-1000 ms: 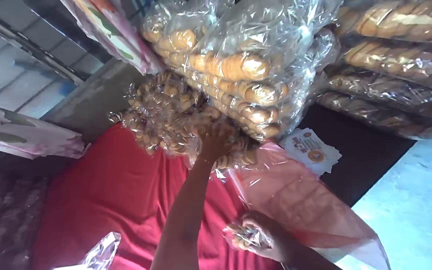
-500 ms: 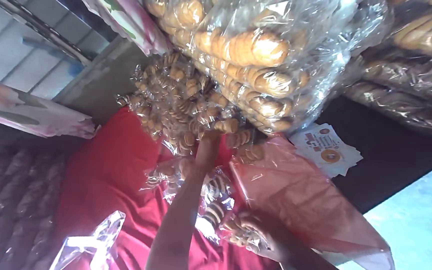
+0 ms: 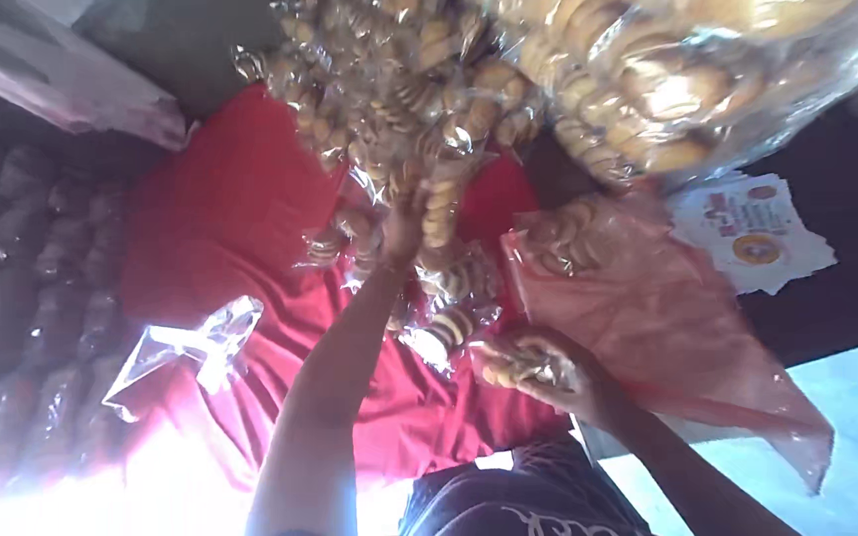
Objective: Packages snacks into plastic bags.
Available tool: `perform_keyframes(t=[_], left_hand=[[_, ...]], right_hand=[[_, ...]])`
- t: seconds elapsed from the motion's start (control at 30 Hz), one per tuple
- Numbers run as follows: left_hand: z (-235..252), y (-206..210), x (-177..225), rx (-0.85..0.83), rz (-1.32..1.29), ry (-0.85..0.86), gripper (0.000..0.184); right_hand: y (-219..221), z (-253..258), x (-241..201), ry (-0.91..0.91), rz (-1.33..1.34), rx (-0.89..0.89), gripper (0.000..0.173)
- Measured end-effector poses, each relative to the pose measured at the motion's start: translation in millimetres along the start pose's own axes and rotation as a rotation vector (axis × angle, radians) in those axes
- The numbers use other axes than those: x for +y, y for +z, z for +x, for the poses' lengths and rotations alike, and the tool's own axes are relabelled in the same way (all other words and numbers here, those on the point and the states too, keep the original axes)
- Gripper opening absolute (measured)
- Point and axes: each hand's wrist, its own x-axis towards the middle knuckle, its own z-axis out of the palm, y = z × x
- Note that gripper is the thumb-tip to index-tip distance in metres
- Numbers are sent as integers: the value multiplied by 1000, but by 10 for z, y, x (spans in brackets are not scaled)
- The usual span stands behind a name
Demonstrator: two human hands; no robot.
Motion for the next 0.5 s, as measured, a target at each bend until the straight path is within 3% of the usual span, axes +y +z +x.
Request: perform_keyframes(t=[0.07,0.13,0.27,0.33,0.4,0.43,0.5], left_hand=[[-383,-368,70,116,-143,-26,29],[-997,-585,178,26,-199,-225,40],[-2322,-662,-25,-575,-496,-628,44],[-2752,-783,-254,-706,-610,-709,49],[-2890,-1084,-301,-631,-428,-564,35],[-2863,-1253,-272,-561,-171,-416,33],[-2696,-1507,-225,-523,367,-101,41]], right_hand=[[-42,11,-205,220,320,-19,53],[-96,11,-370,389,470,-131,59],[109,4,-611,700,348,-206,52],[199,-29,-578,781,269,-257,47],[272,-155,-536,787,197,-292,39],[315,-235,-532,764,195,-274,43],[547,-352,-620,697,173,14,39]])
